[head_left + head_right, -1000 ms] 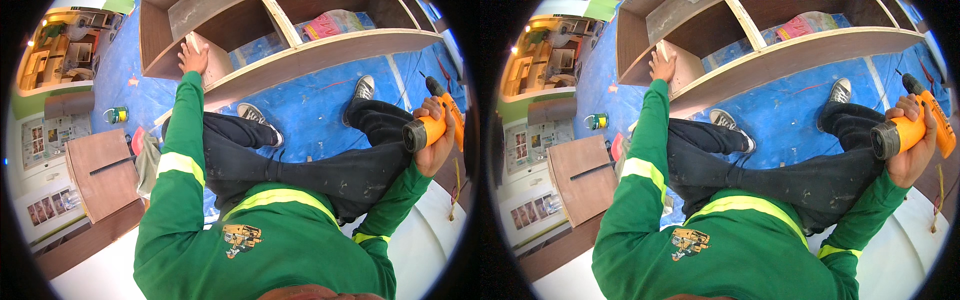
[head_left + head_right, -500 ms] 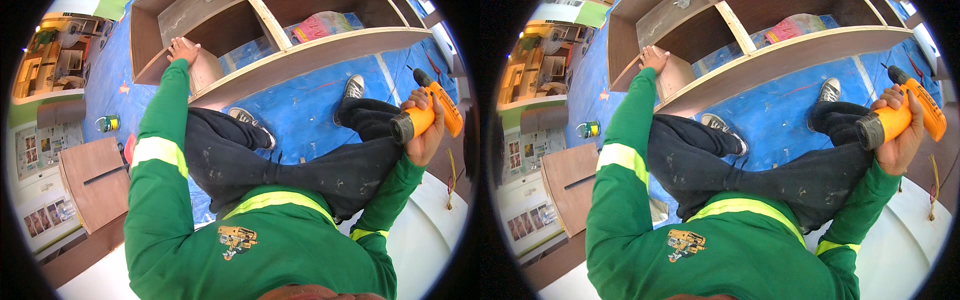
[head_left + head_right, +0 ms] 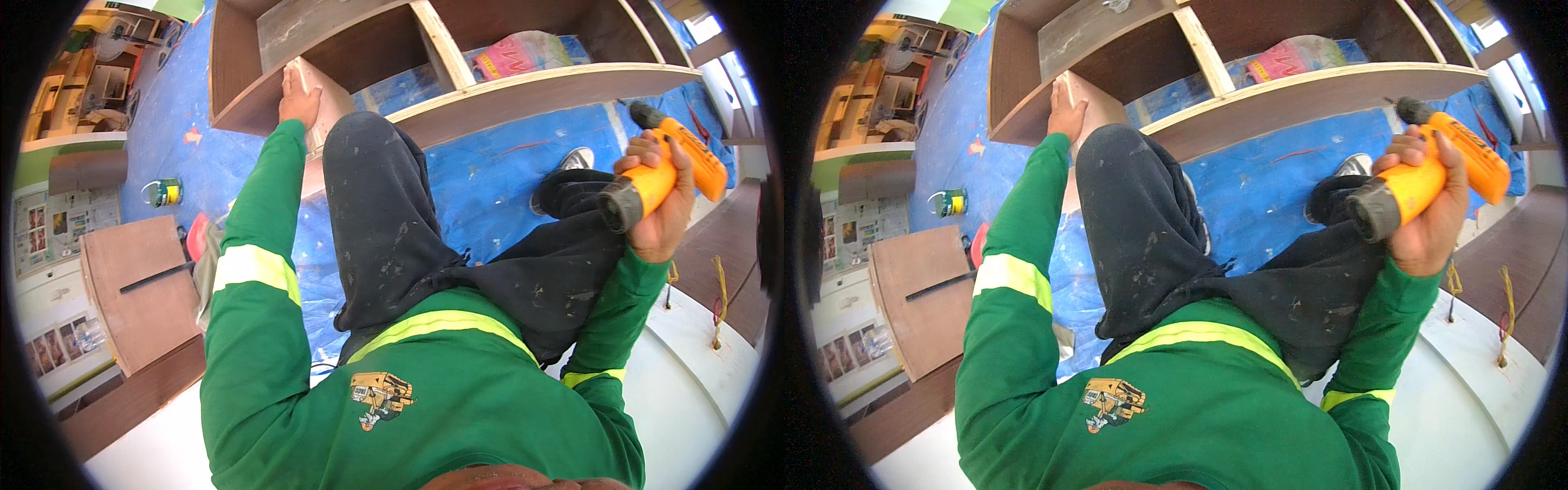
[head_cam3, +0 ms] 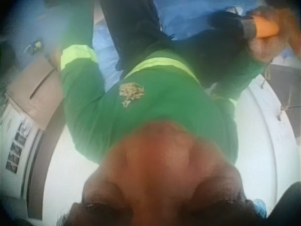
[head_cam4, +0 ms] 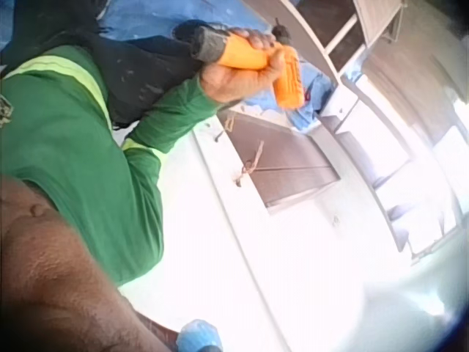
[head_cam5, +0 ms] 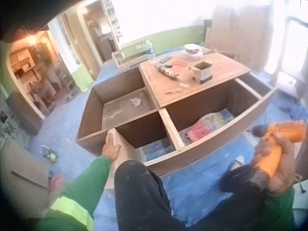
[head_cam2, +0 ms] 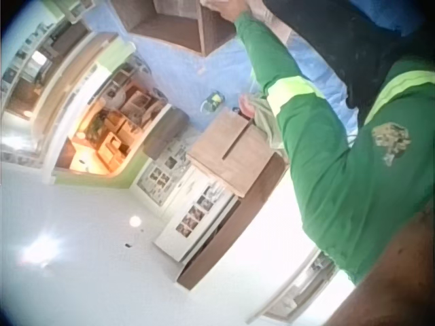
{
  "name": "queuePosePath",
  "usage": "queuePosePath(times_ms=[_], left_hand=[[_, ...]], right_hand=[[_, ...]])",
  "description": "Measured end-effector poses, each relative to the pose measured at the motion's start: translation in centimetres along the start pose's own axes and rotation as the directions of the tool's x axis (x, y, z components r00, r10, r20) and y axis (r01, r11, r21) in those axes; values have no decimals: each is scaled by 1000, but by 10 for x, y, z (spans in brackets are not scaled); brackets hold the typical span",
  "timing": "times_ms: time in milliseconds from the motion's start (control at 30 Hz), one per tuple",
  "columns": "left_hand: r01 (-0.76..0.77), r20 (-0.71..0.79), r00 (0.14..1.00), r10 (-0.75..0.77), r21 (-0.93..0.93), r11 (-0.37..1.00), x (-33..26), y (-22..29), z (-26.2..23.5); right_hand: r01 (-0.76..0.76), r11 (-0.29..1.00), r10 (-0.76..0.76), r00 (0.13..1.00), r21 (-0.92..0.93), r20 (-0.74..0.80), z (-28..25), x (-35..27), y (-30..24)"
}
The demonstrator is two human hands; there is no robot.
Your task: The person sits on the floor and uses a cordless drill to fasten screws into a wooden shelving unit. They repeatedly position the drill, drive screws into pre-drilled holes, and adjust the shelving components to secure the structure.
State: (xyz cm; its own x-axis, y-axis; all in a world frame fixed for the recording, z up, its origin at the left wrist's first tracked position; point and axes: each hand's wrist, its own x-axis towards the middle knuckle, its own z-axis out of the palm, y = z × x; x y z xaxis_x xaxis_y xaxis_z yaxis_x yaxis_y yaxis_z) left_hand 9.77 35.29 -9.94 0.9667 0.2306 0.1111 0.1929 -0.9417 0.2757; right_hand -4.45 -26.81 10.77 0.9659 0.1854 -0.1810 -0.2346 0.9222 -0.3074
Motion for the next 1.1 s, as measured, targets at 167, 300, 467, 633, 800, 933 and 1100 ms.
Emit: queuePosePath(times_ms=[167, 300, 467, 633, 800, 933, 1100], left_hand=[[-116, -101, 989, 109, -66, 991, 0, -11, 13], [-130, -106, 987, 120, -89, 988, 3, -8, 10], [-42, -69, 997, 41, -14, 999, 0, -1, 8], [39, -57, 998, -38, 26, 999, -10, -11, 7], [74, 150, 981, -126, 310, 948, -4, 34, -19], [7, 287, 951, -116, 353, 936, 35, 86, -52], [-362, 149, 919, 364, -45, 931, 104, 163, -47]], right_hand=[[15, 997, -22, 995, -70, -94, 14, 2, 26], [61, 987, -82, 988, -151, -135, 18, 2, 34], [100, 958, -175, 948, -270, -268, 1, 5, 37], [138, 972, -185, 950, -192, -252, 0, -3, 32], [154, 981, -180, 942, -115, -281, 1, -7, 29], [129, 990, -140, 946, -56, -294, 2, -12, 29], [105, 994, -113, 949, -41, -295, 7, -19, 27]])
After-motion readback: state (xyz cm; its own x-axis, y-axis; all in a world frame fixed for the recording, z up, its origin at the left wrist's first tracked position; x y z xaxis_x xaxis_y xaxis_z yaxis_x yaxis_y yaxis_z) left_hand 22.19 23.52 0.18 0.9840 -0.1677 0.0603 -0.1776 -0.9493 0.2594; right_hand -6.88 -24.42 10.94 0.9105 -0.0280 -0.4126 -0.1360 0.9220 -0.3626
